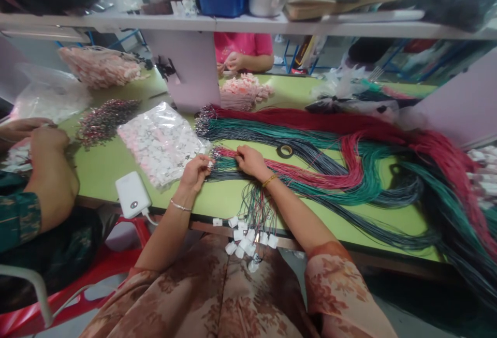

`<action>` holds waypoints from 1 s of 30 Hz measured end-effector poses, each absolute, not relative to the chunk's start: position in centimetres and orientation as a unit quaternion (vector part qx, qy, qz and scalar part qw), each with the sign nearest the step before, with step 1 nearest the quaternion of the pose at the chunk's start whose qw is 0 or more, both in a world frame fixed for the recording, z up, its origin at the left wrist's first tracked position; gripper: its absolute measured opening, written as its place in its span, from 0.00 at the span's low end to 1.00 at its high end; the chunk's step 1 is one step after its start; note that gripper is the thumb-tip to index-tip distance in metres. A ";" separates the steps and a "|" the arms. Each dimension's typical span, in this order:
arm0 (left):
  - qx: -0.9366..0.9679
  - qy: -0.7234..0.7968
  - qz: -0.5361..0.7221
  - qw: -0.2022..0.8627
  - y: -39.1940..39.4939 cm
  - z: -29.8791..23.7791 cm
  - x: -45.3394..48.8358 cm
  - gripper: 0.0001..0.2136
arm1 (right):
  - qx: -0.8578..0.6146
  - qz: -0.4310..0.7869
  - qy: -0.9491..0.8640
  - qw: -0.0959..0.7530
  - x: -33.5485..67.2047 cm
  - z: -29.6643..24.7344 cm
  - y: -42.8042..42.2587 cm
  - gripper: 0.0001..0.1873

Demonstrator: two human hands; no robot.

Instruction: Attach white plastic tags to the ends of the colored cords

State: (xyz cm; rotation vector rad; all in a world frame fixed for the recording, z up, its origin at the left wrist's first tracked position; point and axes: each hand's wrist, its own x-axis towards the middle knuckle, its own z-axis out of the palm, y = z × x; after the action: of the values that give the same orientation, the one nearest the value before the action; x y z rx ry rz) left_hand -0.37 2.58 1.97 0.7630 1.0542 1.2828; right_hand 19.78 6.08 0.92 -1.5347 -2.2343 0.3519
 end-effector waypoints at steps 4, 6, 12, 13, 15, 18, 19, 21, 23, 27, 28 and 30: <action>0.320 0.426 0.570 0.626 2.5 2.0 -0.1 0.06 | -0.550 0.158 -0.782 0.245 20.0 1.9 6.3 0.07; 0.318 0.417 0.572 0.630 2.5 1.8 -0.1 0.06 | -0.526 0.207 -0.779 0.273 19.2 2.5 6.4 0.08; 0.302 0.406 0.576 0.642 2.5 1.6 0.1 0.07 | -0.462 0.276 -0.781 0.317 15.9 3.6 6.8 0.09; 0.299 0.404 0.578 0.643 2.5 1.7 0.1 0.07 | -0.459 0.273 -0.781 0.323 15.7 3.7 6.8 0.09; 0.292 0.397 0.584 0.645 2.5 1.7 0.2 0.08 | -0.457 0.280 -0.771 0.343 15.6 3.7 6.6 0.09; 0.283 0.384 0.586 0.656 2.5 1.6 0.3 0.07 | -0.454 0.328 -0.739 0.373 16.1 3.7 5.9 0.10; 0.283 0.378 0.584 0.660 2.5 1.6 0.3 0.07 | -0.454 0.345 -0.731 0.375 16.2 3.7 5.6 0.10; 0.284 0.366 0.581 0.669 2.5 1.5 0.4 0.07 | -0.456 0.368 -0.722 0.367 16.5 3.7 5.0 0.10; 0.285 0.359 0.576 0.677 2.4 1.5 0.4 0.06 | -0.457 0.380 -0.721 0.357 16.7 3.6 4.5 0.09; 0.292 0.365 0.569 0.676 2.3 1.6 0.5 0.07 | -0.466 0.375 -0.720 0.352 16.6 3.2 4.2 0.08; 0.296 0.368 0.569 0.673 2.3 1.6 0.5 0.07 | -0.470 0.374 -0.717 0.352 16.6 3.1 4.2 0.08; 0.305 0.371 0.571 0.666 2.2 1.7 0.5 0.07 | -0.478 0.377 -0.711 0.352 16.6 3.0 4.3 0.08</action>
State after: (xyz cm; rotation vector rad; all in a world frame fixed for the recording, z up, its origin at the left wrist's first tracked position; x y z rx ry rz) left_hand 0.55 2.19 1.72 0.6875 0.8378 1.2879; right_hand 16.64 4.27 3.02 -1.2359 -1.8402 0.9751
